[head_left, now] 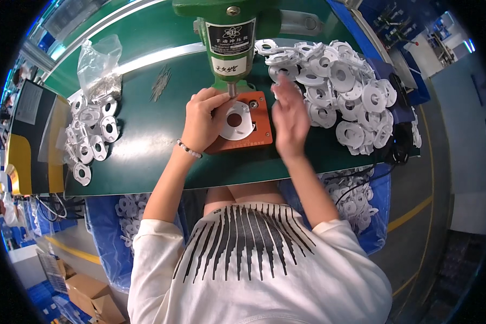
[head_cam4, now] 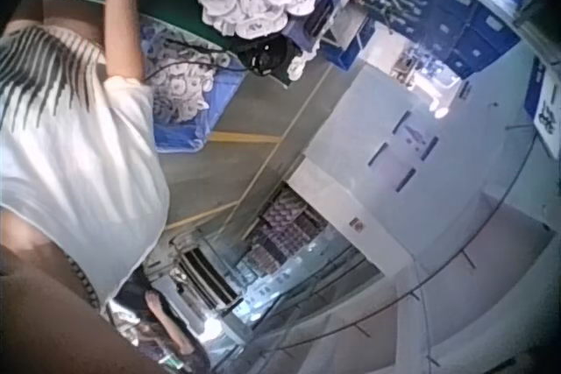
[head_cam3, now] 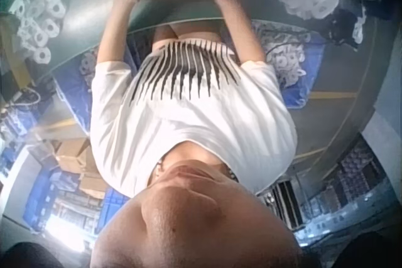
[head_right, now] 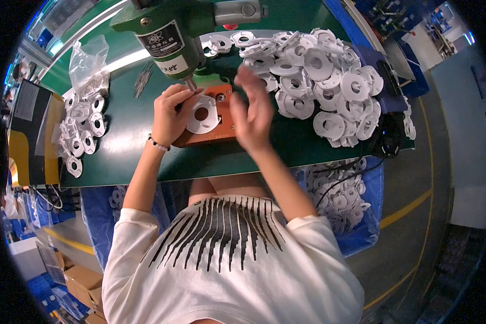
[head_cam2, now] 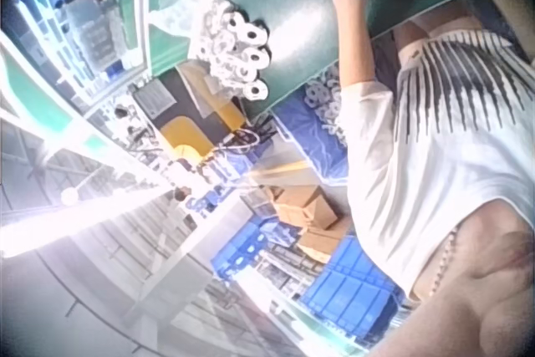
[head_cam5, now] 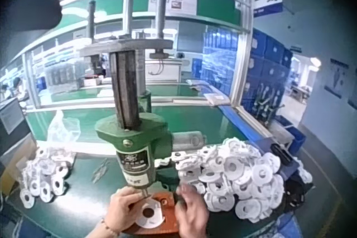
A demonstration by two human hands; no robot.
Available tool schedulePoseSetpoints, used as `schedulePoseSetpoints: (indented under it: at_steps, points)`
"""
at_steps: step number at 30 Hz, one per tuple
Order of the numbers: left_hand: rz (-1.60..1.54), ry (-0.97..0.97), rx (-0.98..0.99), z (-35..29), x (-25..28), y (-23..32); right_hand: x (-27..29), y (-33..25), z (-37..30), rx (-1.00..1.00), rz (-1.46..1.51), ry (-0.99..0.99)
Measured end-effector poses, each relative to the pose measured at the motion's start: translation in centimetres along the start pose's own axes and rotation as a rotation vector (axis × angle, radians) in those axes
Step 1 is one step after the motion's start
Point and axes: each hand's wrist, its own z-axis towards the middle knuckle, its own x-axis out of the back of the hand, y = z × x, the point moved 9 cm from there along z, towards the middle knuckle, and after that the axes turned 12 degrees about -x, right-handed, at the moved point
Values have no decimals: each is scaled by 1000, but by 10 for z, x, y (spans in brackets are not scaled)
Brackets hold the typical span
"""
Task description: Manually pressing metal pins into white circular plastic components using a hand-operated press.
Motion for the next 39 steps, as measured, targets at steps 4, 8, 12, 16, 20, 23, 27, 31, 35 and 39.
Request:
schedulePoseSetpoints:
  at_steps: [4,8,12,16,20,23,27,31,35,39]
  points:
    - [-3,66,-37,-8,4,1,-11,53,85,-694,627,-294]
    - [51,23,-32,-20,2,2,-47,60,173,-937,592,-544]
    - [-13,-109,131,-28,-8,-13,-55,-76,232,-81,-490,-430]
    - [87,-186,167,-30,-11,-17,-88,-189,199,-206,209,-626]
    - [116,-130,126,-30,-7,-13,-44,-197,48,483,-159,-649]
    - [118,-114,99,-30,-7,-10,-34,-118,-43,833,-728,-591]
    - [25,-130,138,-31,-10,-11,-31,-110,-53,940,-993,-521]
    - [63,-110,71,-27,-6,-4,-22,-203,6,784,-833,-421]
    - [138,-157,30,-25,-7,-1,-5,-229,172,541,-156,-142]
    - [113,-163,62,-24,-6,-2,-39,-128,322,130,-408,-215]
